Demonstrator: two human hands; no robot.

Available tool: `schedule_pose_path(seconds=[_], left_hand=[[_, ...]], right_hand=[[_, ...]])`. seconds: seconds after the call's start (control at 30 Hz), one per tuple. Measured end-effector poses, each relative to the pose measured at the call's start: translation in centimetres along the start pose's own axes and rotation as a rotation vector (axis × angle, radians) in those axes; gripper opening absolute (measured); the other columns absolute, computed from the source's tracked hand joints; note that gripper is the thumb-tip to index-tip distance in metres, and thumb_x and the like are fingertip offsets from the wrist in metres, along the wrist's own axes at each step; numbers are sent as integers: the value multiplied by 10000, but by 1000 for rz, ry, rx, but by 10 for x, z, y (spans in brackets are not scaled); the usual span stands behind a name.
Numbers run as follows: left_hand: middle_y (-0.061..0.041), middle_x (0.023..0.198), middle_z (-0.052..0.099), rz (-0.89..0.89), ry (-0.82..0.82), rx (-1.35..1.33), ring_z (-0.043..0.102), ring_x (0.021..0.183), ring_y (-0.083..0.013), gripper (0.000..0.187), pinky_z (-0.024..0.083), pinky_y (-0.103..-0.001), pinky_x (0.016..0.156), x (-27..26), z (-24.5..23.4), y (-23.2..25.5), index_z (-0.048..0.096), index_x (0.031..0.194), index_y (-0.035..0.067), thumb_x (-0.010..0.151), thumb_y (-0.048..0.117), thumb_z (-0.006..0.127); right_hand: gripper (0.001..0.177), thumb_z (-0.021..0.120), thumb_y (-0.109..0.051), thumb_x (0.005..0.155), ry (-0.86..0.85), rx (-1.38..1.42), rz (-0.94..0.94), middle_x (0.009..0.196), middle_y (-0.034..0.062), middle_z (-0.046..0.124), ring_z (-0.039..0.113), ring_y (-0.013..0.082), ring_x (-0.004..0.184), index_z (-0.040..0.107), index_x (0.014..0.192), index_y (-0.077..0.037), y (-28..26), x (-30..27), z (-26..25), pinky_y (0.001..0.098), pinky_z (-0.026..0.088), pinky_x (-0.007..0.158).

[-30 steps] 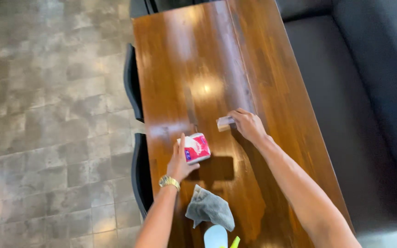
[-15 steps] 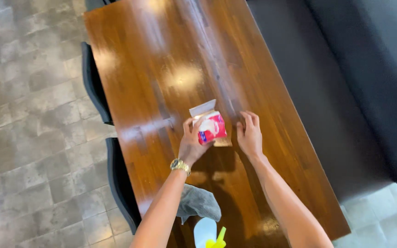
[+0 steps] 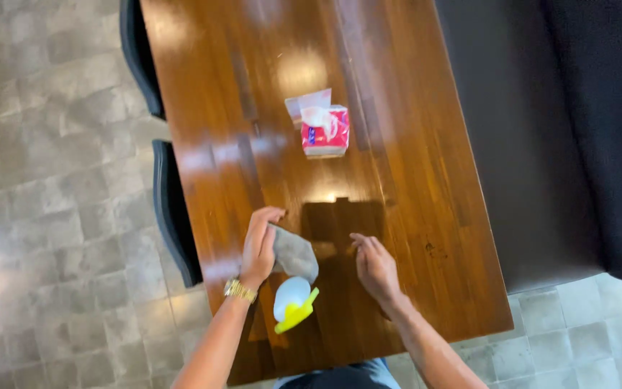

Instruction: Cleaning tables in a restaurant using a spray bottle and a cloth.

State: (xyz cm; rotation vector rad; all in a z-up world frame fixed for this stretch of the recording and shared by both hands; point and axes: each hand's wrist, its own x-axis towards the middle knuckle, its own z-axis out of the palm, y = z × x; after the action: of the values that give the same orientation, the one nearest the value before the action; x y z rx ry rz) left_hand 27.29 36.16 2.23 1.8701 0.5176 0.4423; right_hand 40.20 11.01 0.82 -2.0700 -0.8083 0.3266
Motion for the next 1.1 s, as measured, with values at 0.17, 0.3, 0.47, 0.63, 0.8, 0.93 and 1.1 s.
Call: schedule_pose_path(seconds=[0.17, 0.3, 0.47, 0.63, 0.8, 0.93, 1.1], left_hand=[[-161, 1462, 515, 11, -321, 353, 432, 1404, -375, 798, 311, -454, 1206, -73, -23, 44, 516, 1425, 115, 652, -79, 545], [-194, 1580, 413, -12, -460, 367, 342, 1475, -371, 1027, 280, -459, 1198, -92, -31, 74, 349, 1552, 160, 593, -27, 664], [-182, 1473, 523, 58, -442, 309, 465, 1387, -371, 1022, 335, -452, 1153, -112, -14, 67, 362, 1534, 137, 620, 122, 820], [-195, 1249, 651, 73, -389, 127, 612, 1081, -396, 1072, 470, -466, 990, -133, 25, 76, 300, 1579, 96, 714, 306, 896], [-150, 1059, 681, 41, 92, 232, 680, 976, -339, 812, 544, -407, 869, -152, 60, 63, 367, 1577, 46, 862, 189, 726], [-163, 919, 685, -49, 121, -39, 691, 856, -338, 382, 570, -378, 789, -182, 24, 13, 598, 1195, 34, 843, 134, 703], [-106, 780, 702, -179, -6, -369, 661, 712, -147, 217, 523, -292, 674, -208, -85, 9, 761, 1026, 20, 896, 63, 593]], right_hand=[[337, 545, -7, 927, -135, 82, 38, 1048, 137, 676, 687, 335, 915, 596, 1254, -67, -19, -54, 20, 400, 582, 797], [383, 550, 6, 892, -190, 121, 58, 1065, 138, 655, 666, 347, 966, 586, 1267, -68, -23, -61, 23, 405, 568, 813], [296, 577, -49, 936, -80, -13, -87, 1056, 109, 665, 651, 332, 1023, 622, 1222, -108, 5, -39, 37, 398, 555, 892], [258, 655, -183, 964, -76, -40, -166, 1152, 119, 669, 628, 348, 1113, 648, 1213, -116, -42, 6, 53, 418, 531, 936], [538, 776, -334, 840, -158, -51, -132, 1184, 163, 631, 575, 403, 1128, 625, 1299, -95, -75, 9, 99, 476, 492, 934], [515, 773, -319, 821, -81, -277, -19, 1183, 143, 656, 601, 388, 1119, 643, 1283, -132, -49, -10, 143, 468, 508, 929], [367, 611, -204, 929, -64, 742, 630, 1104, 157, 725, 714, 335, 978, 689, 1252, -49, -47, -20, 152, 498, 556, 875]])
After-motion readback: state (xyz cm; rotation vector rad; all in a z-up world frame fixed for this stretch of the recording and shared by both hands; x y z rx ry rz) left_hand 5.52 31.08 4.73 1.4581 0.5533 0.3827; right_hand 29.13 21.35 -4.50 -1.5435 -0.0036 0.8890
